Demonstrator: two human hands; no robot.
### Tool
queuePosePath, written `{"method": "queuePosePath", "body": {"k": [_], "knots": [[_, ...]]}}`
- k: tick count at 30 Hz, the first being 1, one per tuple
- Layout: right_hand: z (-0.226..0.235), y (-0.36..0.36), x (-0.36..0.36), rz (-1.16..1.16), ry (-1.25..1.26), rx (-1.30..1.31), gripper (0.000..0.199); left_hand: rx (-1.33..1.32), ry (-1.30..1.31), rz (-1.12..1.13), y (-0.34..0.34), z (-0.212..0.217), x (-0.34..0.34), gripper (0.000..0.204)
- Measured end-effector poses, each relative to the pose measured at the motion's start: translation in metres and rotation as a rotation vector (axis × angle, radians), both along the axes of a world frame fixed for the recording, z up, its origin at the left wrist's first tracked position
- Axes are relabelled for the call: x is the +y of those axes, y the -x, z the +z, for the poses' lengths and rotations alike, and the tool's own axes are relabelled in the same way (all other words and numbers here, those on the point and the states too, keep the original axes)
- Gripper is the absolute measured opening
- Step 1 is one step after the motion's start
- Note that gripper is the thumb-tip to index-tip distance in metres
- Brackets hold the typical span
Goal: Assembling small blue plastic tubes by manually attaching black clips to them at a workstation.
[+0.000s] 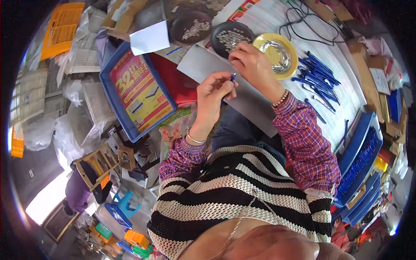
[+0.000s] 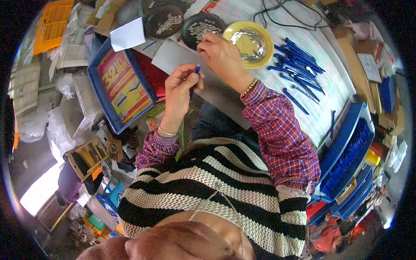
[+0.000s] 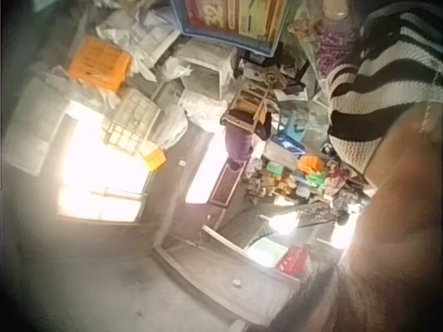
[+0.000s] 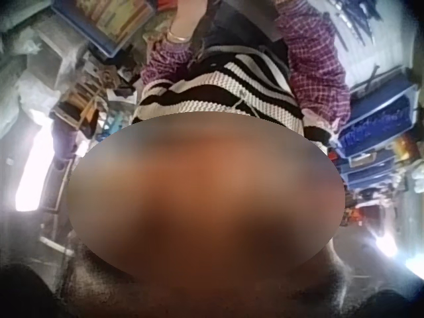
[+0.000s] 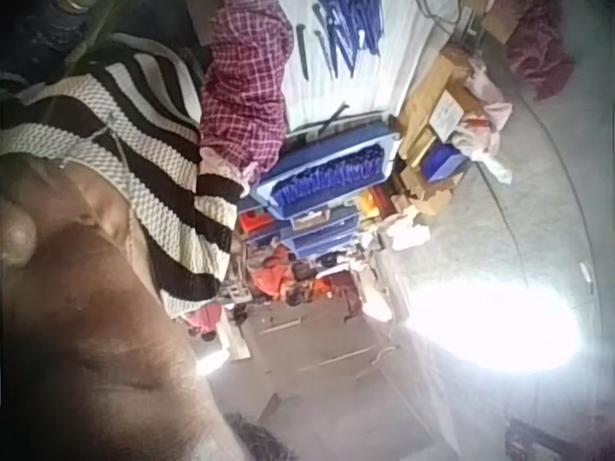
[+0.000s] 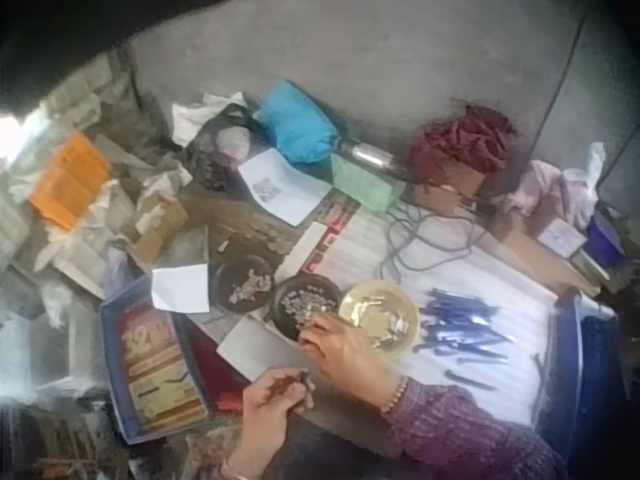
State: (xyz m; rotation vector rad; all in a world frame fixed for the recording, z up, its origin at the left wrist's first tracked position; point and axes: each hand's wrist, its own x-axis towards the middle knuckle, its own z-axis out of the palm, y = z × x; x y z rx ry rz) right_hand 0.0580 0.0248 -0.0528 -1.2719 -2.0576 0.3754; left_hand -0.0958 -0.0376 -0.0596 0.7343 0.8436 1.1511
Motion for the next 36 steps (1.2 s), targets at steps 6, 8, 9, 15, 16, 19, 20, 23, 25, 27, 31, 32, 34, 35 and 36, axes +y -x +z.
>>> {"method": "queuePosePath", "body": {"k": [6,8,9,15,16,19,20,23,25,27,31,32,34,35,36], "knots": [[0.034,-0.037,-0.042,0.025,0.269,0.291,0.013,-0.012,0.016,-0.071,-0.016,0.006,-0.003,0.020],[0.038,-0.054,-0.061,-0.025,0.359,0.342,0.013,-0.031,0.010,-0.112,-0.026,0.005,-0.005,0.020],[0.039,-0.062,-0.070,-0.060,0.449,0.400,0.012,-0.044,0.001,-0.138,-0.031,0.004,-0.007,0.020],[0.030,-0.089,-0.110,-0.139,0.772,0.850,0.013,0.035,0.057,-0.253,-0.058,0.012,-0.020,0.019],[0.030,-0.091,-0.114,-0.131,0.790,0.920,0.013,0.039,0.059,-0.261,-0.062,0.013,-0.022,0.019],[0.030,-0.096,-0.123,-0.133,0.794,1.035,0.014,0.072,0.073,-0.305,-0.072,0.016,-0.028,0.019],[0.030,-0.097,-0.126,-0.139,0.783,1.075,0.015,0.067,0.061,-0.324,-0.076,0.017,-0.029,0.019],[0.025,-0.103,-0.133,-0.141,0.745,1.088,0.017,0.076,0.036,-0.358,-0.086,0.019,-0.033,0.020],[0.027,-0.107,-0.138,-0.146,0.751,1.126,0.017,0.090,0.023,-0.374,-0.091,0.018,-0.034,0.020],[0.025,-0.109,-0.142,-0.153,0.730,1.144,0.017,0.107,-0.013,-0.378,-0.096,0.017,-0.037,0.020],[0.020,-0.115,-0.149,-0.182,0.715,1.196,0.017,0.124,0.001,-0.392,-0.104,0.020,-0.040,0.017],[0.020,-0.116,-0.150,-0.185,0.712,1.200,0.017,0.139,-0.006,-0.396,-0.105,0.021,-0.041,0.017],[0.021,-0.115,-0.152,-0.233,0.684,1.220,0.016,0.154,-0.015,-0.401,-0.107,0.020,-0.042,0.017],[0.021,-0.115,-0.153,-0.233,0.681,1.221,0.016,0.152,-0.031,-0.400,-0.108,0.018,-0.043,0.017],[0.020,-0.115,-0.153,-0.239,0.665,1.199,0.016,0.150,-0.047,-0.399,-0.108,0.016,-0.043,0.017]]}}
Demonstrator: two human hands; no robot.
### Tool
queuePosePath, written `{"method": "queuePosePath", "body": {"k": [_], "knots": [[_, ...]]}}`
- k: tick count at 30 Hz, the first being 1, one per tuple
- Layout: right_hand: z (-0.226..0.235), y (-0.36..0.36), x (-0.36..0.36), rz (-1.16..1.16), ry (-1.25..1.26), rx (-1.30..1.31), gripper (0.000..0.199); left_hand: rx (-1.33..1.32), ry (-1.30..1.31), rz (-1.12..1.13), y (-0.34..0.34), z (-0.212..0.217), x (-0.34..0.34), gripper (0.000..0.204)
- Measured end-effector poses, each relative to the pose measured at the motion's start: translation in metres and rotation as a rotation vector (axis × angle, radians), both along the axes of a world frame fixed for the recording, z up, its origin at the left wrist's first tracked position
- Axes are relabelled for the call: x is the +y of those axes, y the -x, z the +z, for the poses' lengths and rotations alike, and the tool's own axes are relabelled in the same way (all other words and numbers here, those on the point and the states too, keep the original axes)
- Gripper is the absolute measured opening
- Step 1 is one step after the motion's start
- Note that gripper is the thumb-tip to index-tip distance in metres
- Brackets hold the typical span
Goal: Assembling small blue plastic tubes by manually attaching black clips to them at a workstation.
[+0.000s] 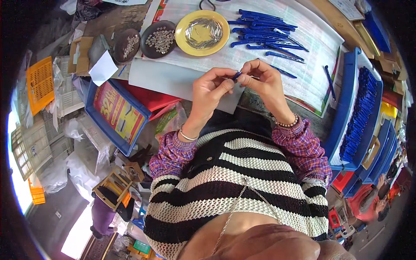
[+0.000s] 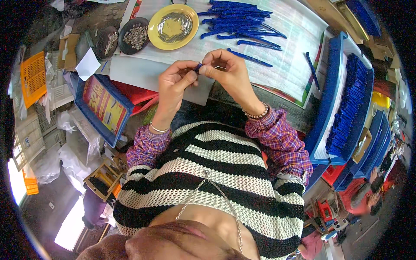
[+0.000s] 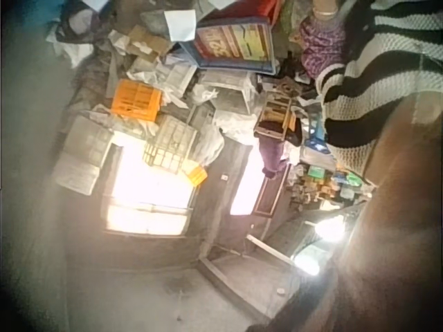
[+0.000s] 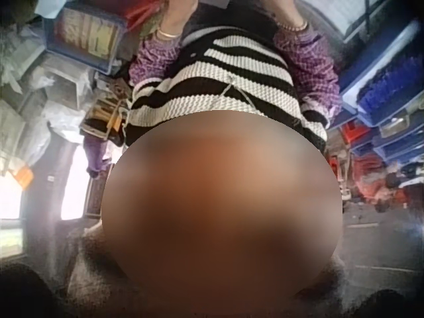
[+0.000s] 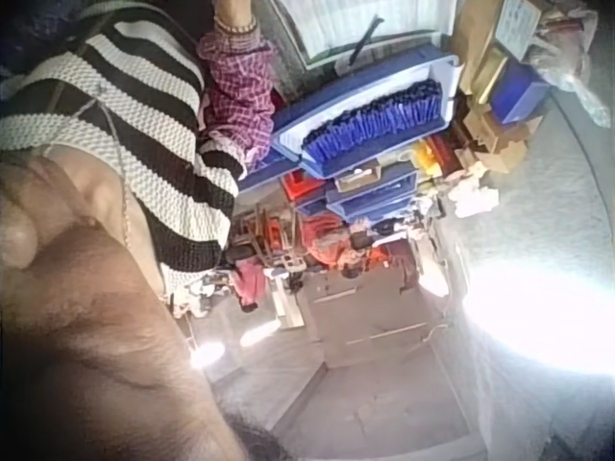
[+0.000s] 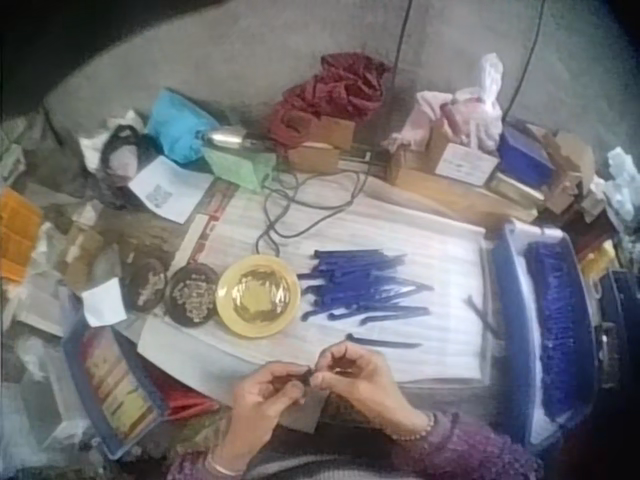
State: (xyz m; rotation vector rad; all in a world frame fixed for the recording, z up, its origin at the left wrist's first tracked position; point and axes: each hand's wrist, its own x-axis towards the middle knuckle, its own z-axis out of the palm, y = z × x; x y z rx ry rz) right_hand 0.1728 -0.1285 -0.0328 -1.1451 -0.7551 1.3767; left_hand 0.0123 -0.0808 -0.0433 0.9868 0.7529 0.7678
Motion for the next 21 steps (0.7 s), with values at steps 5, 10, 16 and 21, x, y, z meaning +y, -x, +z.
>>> {"method": "queuePosePath", "body": {"k": [5,10,16,21], "knots": [[-0.001,0.003,-0.002,-0.019,-0.011,0.020,0.017,-0.173,0.243,-0.044,0.001,-0.002,-0.001,0.018],[-0.003,0.003,-0.003,-0.030,-0.009,-0.019,0.019,-0.216,0.274,-0.033,-0.001,-0.003,-0.005,0.018],[-0.007,0.006,-0.003,-0.066,0.034,-0.085,0.015,0.019,-0.095,0.076,-0.006,0.003,-0.007,0.014],[-0.004,0.006,-0.004,-0.041,0.095,-0.109,0.014,0.088,-0.273,0.107,-0.004,-0.004,-0.008,0.017]]}}
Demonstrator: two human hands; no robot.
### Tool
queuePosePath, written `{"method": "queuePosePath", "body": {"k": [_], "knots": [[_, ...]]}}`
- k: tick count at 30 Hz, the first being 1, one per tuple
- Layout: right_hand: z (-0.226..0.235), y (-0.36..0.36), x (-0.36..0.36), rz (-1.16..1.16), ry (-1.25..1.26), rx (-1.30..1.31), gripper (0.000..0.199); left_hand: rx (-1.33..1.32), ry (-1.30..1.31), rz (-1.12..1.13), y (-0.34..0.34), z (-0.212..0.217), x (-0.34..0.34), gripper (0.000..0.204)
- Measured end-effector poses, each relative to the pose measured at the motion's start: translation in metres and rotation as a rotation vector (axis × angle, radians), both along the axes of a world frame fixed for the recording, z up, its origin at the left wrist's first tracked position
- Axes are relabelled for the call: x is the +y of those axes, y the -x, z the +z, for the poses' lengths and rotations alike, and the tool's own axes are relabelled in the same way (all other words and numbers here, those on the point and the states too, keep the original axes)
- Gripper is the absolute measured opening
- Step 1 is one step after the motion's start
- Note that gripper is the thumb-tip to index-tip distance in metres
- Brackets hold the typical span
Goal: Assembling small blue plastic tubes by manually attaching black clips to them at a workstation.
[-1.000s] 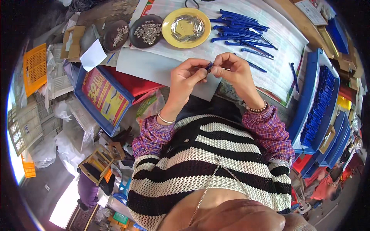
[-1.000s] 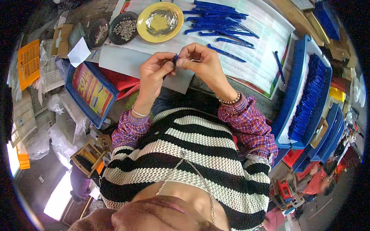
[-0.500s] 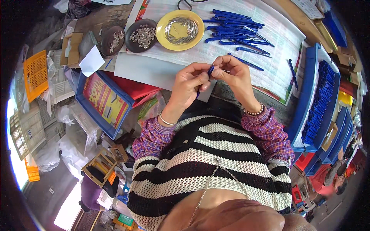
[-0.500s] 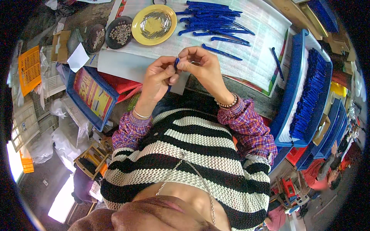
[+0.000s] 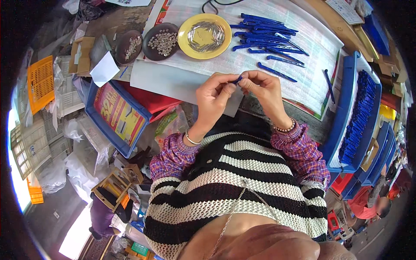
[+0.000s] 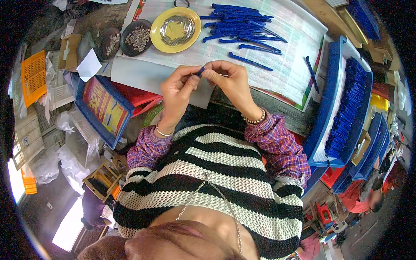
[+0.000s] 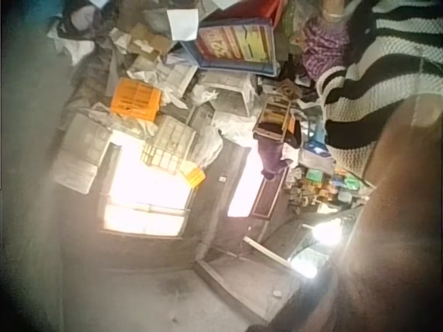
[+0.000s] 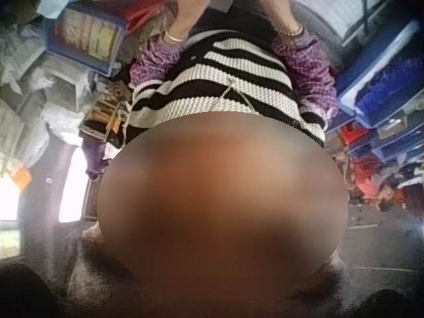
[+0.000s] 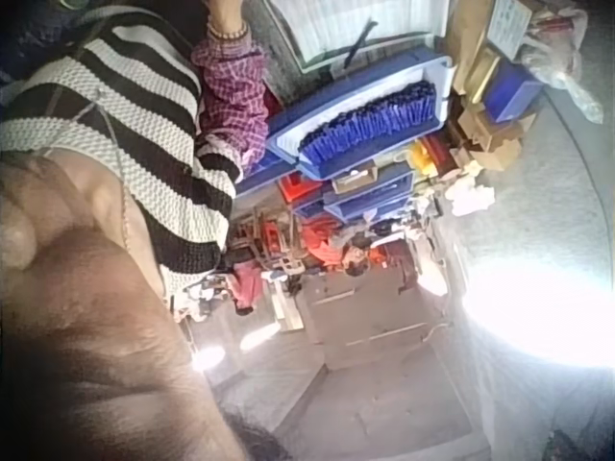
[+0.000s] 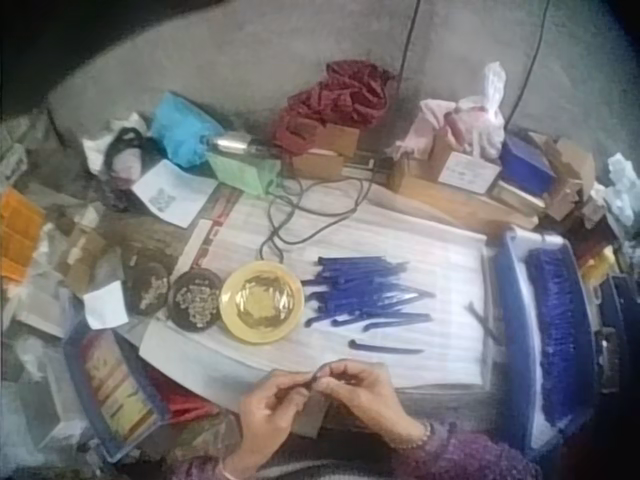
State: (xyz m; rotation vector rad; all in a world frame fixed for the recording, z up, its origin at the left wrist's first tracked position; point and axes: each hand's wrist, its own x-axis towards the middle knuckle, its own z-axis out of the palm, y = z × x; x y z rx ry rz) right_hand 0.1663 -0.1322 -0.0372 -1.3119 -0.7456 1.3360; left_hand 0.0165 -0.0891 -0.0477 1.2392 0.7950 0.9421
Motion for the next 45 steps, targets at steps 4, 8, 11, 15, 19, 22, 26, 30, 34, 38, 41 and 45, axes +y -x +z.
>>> {"method": "queuePosePath", "body": {"k": [4,8,11,15,19,22,26,30,34,38,41,45], "knots": [[0.001,0.000,-0.001,-0.011,0.041,0.018,0.016,0.047,-0.080,0.008,0.000,-0.004,-0.001,0.018],[0.001,-0.002,-0.002,-0.010,0.046,0.015,0.016,0.039,-0.072,0.006,-0.002,-0.004,-0.001,0.019],[0.001,-0.002,-0.003,-0.021,0.045,0.026,0.016,0.040,-0.073,0.005,-0.002,-0.005,-0.001,0.019],[0.001,-0.002,-0.003,-0.020,0.040,0.017,0.016,0.034,-0.064,0.005,-0.003,-0.006,0.000,0.018],[-0.001,-0.002,-0.002,-0.018,0.015,-0.003,0.016,-0.010,0.113,-0.025,-0.003,-0.002,0.000,0.017],[-0.006,0.000,0.001,-0.053,-0.004,0.032,0.014,-0.134,0.355,-0.054,-0.001,-0.004,0.002,0.017],[-0.007,-0.001,0.000,-0.007,-0.004,0.033,0.014,-0.294,0.562,-0.138,0.003,-0.008,0.006,0.020],[-0.002,-0.002,0.001,0.029,0.002,0.092,0.014,-0.343,0.611,-0.161,0.006,-0.008,0.007,0.020],[-0.003,-0.002,0.002,0.048,-0.008,0.101,0.015,-0.360,0.651,-0.169,0.006,-0.008,0.008,0.020],[-0.001,0.003,0.000,-0.002,-0.013,0.073,0.015,-0.241,0.459,-0.102,0.001,-0.001,0.006,0.017],[-0.002,0.004,0.000,-0.048,-0.019,0.074,0.014,-0.158,0.324,-0.053,-0.001,0.003,0.004,0.015],[-0.001,0.003,-0.001,-0.070,-0.024,0.044,0.015,-0.059,0.151,-0.026,-0.002,0.001,0.004,0.014]]}}
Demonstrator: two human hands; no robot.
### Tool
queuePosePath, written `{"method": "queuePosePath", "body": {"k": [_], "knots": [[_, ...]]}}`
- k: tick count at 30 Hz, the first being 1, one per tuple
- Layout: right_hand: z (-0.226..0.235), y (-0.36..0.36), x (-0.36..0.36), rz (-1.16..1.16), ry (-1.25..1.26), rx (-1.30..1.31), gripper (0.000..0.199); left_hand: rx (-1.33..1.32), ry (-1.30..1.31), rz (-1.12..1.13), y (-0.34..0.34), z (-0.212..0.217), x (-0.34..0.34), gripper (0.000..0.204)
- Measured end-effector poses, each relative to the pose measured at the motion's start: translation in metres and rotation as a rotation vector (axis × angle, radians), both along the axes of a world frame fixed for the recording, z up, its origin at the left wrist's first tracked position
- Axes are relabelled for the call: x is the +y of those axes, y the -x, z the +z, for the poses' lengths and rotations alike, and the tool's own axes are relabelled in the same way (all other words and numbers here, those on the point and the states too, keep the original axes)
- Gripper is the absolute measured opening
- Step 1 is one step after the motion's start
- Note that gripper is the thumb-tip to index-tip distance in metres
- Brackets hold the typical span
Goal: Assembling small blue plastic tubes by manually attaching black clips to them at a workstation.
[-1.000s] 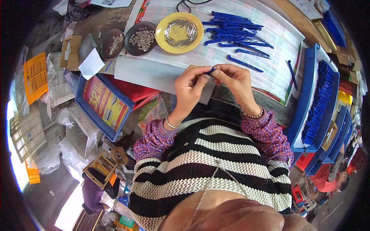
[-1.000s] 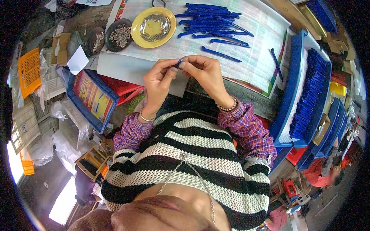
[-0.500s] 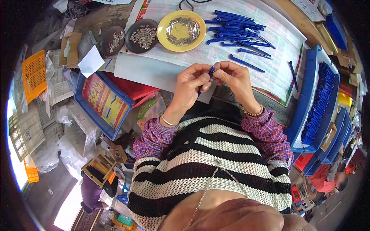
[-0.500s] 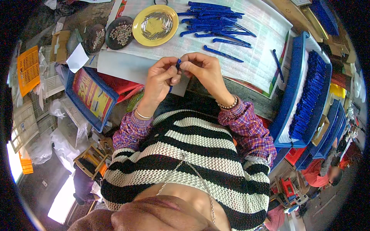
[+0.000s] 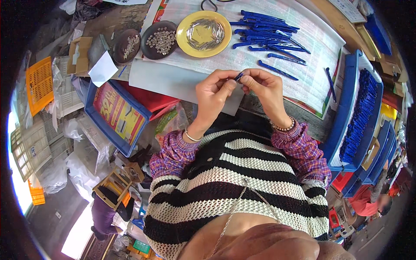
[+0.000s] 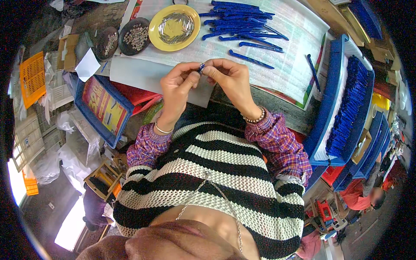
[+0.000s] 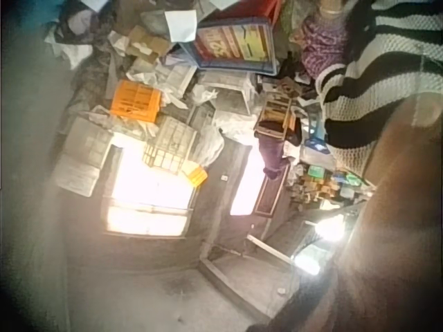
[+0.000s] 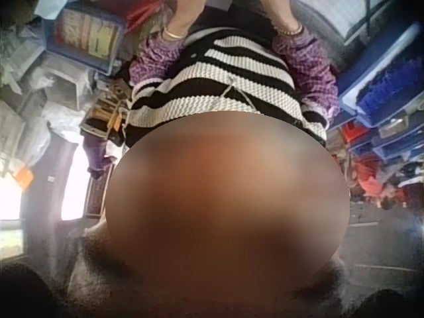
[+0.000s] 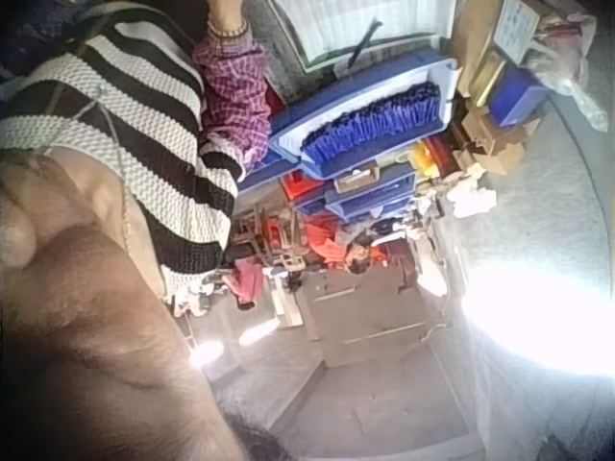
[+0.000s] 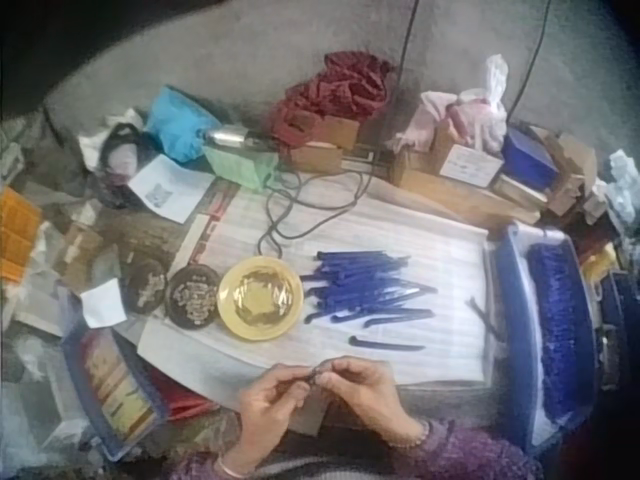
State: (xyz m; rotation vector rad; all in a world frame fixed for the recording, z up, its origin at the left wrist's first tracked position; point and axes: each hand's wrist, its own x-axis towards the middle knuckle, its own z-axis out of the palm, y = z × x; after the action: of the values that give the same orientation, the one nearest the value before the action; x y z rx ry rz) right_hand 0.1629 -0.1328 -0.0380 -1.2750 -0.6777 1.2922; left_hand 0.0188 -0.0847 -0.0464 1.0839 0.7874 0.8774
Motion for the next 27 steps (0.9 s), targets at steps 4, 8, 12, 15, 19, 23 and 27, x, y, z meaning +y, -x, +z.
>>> {"method": "queuePosePath", "body": {"k": [4,8,12,15,19,23,27], "knots": [[0.003,-0.002,0.000,0.015,0.043,-0.007,0.014,0.078,-0.100,0.010,0.000,-0.003,0.000,0.014],[0.005,-0.002,0.000,0.021,0.050,-0.020,0.014,0.138,-0.225,0.024,0.000,-0.002,0.001,0.015],[0.001,-0.002,0.000,-0.002,0.029,0.031,0.014,0.140,-0.260,0.019,-0.001,-0.006,0.001,0.015],[-0.001,-0.004,0.001,0.002,0.043,0.104,0.014,0.093,-0.069,-0.047,0.000,0.002,0.001,0.016],[0.002,-0.002,0.001,0.017,0.066,0.169,0.014,-0.117,0.186,-0.067,0.001,0.003,0.004,0.017],[0.002,-0.002,0.002,0.037,0.035,0.140,0.015,-0.176,0.273,-0.091,0.001,0.005,0.006,0.017],[0.000,0.001,-0.001,0.004,0.048,0.088,0.015,-0.026,0.064,-0.041,0.000,0.003,0.003,0.016]]}}
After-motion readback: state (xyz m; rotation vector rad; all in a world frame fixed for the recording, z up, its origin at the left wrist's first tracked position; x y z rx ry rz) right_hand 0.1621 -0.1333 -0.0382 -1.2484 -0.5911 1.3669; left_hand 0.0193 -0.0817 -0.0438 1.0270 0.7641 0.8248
